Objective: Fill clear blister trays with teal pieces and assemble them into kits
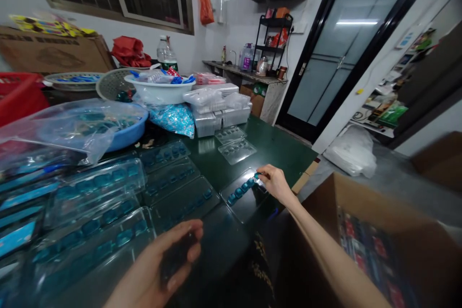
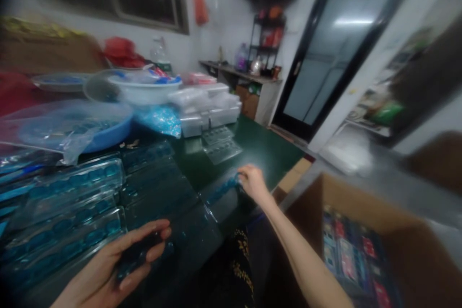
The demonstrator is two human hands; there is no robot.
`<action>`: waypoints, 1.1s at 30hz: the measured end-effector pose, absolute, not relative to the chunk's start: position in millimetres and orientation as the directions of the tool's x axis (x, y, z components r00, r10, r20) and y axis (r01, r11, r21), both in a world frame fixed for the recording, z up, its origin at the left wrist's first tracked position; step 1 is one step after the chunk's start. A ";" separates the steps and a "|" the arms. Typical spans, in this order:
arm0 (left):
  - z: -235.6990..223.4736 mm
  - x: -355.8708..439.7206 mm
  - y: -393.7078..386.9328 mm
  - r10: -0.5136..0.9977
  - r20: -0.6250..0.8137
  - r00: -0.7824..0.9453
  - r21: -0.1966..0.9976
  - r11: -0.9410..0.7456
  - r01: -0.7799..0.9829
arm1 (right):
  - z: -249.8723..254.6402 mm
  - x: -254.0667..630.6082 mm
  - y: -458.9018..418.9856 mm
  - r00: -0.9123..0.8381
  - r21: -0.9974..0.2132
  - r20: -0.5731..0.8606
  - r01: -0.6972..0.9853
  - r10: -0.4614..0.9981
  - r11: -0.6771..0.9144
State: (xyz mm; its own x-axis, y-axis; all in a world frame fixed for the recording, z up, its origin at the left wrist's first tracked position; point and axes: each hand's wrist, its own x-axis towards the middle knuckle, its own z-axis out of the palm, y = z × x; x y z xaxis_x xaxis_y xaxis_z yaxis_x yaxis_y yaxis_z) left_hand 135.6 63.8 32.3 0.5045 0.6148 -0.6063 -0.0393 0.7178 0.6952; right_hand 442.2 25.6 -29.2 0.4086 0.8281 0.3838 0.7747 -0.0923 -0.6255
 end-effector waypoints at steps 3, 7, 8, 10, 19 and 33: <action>34.1 134.9 65.4 0.619 -0.624 0.477 0.695 0.719 -0.024 | -34.2 444.0 31.4 0.338 -0.552 0.366 0.829 0.867 -0.090; 36.0 136.5 67.5 0.613 -0.648 0.451 0.680 0.733 -0.021 | -32.5 442.6 31.5 0.258 -0.464 0.330 0.882 0.908 -0.081; 36.0 137.1 68.2 0.610 -0.653 0.449 0.675 0.738 -0.022 | -32.4 442.6 31.2 0.240 -0.443 0.317 0.893 0.918 -0.080; 35.1 138.7 69.6 0.607 -0.659 0.444 0.667 0.745 -0.028 | -33.4 441.3 30.9 0.217 -0.402 0.289 0.912 0.932 -0.088; 32.2 145.2 68.0 0.582 -0.596 0.552 0.664 0.745 -0.068 | -24.1 446.4 35.7 0.099 -0.277 0.173 0.960 0.980 -0.048; 31.8 143.5 68.8 0.599 -0.518 0.610 0.592 0.766 -0.250 | -19.8 452.1 40.3 0.013 -0.207 0.122 0.978 0.992 0.012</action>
